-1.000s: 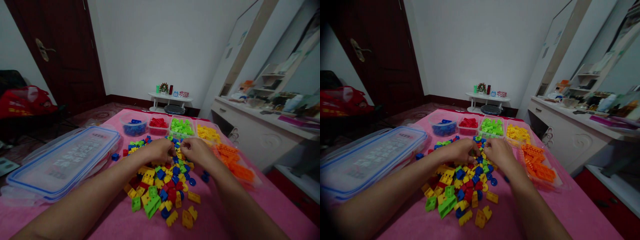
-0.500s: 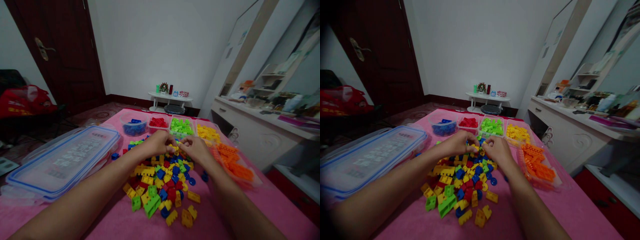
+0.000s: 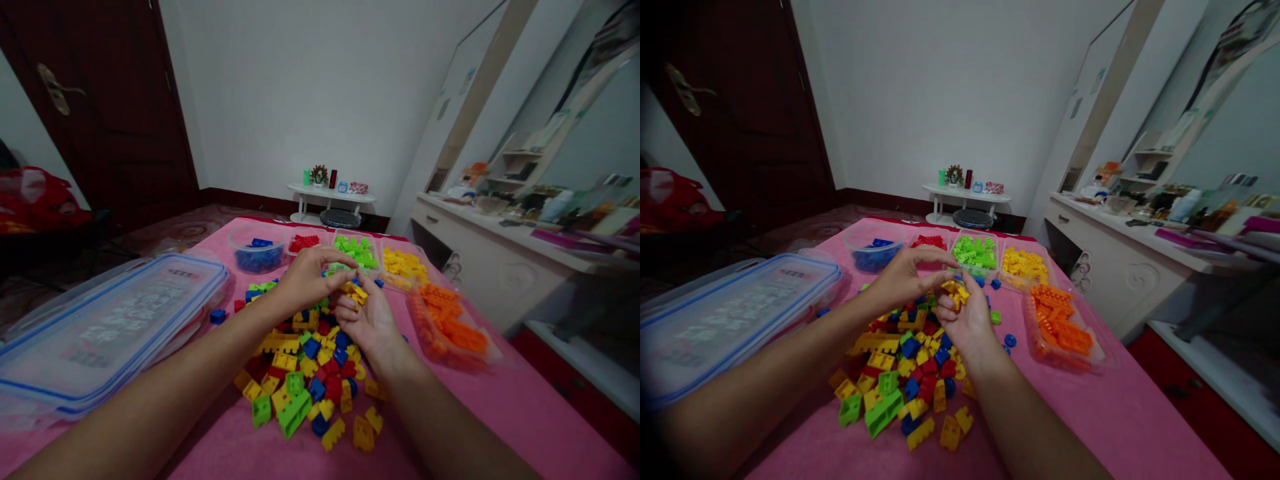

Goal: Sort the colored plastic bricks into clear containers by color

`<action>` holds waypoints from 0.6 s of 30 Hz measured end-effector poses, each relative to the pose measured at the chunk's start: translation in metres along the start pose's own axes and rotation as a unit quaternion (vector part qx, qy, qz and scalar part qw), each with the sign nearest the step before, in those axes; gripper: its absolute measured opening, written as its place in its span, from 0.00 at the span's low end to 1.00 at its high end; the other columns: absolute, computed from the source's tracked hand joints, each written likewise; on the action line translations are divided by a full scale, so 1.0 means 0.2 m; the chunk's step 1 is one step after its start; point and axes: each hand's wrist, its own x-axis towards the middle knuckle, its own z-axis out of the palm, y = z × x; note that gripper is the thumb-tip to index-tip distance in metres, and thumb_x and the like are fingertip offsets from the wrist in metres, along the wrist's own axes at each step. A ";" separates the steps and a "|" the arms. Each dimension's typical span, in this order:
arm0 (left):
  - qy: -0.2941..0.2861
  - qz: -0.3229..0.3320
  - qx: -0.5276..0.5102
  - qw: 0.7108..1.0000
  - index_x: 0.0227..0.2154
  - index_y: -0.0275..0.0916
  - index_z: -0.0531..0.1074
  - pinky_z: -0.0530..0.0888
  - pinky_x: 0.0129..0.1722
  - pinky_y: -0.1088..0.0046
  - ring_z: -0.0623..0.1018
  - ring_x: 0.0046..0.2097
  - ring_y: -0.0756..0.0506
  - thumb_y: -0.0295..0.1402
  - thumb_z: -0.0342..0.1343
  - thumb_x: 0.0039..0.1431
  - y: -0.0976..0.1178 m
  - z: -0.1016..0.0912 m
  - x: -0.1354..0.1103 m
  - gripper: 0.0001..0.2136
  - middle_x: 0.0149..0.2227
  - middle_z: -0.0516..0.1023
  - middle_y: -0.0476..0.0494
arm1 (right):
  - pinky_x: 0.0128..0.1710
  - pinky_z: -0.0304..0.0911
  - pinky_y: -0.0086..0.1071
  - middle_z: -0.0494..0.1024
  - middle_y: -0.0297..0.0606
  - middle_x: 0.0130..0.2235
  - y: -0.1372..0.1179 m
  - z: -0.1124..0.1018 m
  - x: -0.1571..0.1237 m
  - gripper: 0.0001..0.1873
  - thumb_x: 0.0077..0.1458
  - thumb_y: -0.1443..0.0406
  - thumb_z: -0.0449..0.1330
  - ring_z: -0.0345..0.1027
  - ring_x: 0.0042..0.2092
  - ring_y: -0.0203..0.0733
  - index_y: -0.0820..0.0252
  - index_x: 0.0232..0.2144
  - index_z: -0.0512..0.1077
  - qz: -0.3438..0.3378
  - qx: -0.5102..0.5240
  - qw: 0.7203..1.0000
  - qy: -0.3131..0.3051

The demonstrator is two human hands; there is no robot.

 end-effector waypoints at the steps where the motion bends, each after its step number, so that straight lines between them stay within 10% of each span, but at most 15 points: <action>1: 0.010 -0.004 0.003 1.000 0.34 0.40 0.78 0.68 0.48 0.68 0.74 0.43 0.45 0.32 0.57 0.51 -0.02 -0.01 0.00 0.09 0.39 0.78 0.43 | 0.12 0.43 0.21 0.63 0.30 0.21 -0.02 -0.02 0.00 0.14 0.57 0.56 0.46 0.44 0.16 0.28 0.59 0.27 0.63 0.009 0.021 1.000 0.008; 7: 0.036 -0.064 -0.046 0.996 0.33 0.37 0.78 0.71 0.39 0.73 0.76 0.37 0.47 0.34 0.55 0.52 -0.11 -0.03 0.02 0.09 0.35 0.79 0.43 | 0.15 0.52 0.23 0.63 0.33 0.23 -0.40 -0.24 0.21 0.18 0.59 0.56 0.42 0.52 0.18 0.30 0.59 0.25 0.62 -0.070 -0.097 0.984 0.134; 13: 0.057 -0.099 -0.084 0.990 0.32 0.37 0.77 0.71 0.37 0.75 0.76 0.36 0.48 0.33 0.57 0.50 -0.18 -0.03 0.03 0.08 0.35 0.79 0.43 | 0.32 0.63 0.38 0.71 0.44 0.30 -0.68 -0.39 0.46 0.14 0.56 0.57 0.50 0.67 0.33 0.43 0.60 0.27 0.67 -0.103 -0.344 0.843 0.402; 16: 0.093 -0.100 -0.094 0.986 0.32 0.36 0.77 0.71 0.38 0.75 0.76 0.36 0.49 0.31 0.56 0.50 -0.22 -0.06 0.04 0.08 0.35 0.79 0.43 | 0.34 0.62 0.36 0.74 0.41 0.32 -0.53 -0.25 0.40 0.07 0.45 0.64 0.61 0.68 0.36 0.43 0.61 0.28 0.71 -0.153 -0.418 0.840 0.311; 18: 0.108 -0.098 -0.110 0.983 0.32 0.35 0.77 0.70 0.39 0.75 0.76 0.37 0.49 0.31 0.56 0.50 -0.26 -0.09 0.04 0.08 0.35 0.79 0.43 | 0.33 0.63 0.35 0.76 0.39 0.32 -0.36 -0.08 0.28 0.09 0.45 0.62 0.61 0.69 0.34 0.42 0.61 0.31 0.73 -0.146 -0.468 0.864 0.119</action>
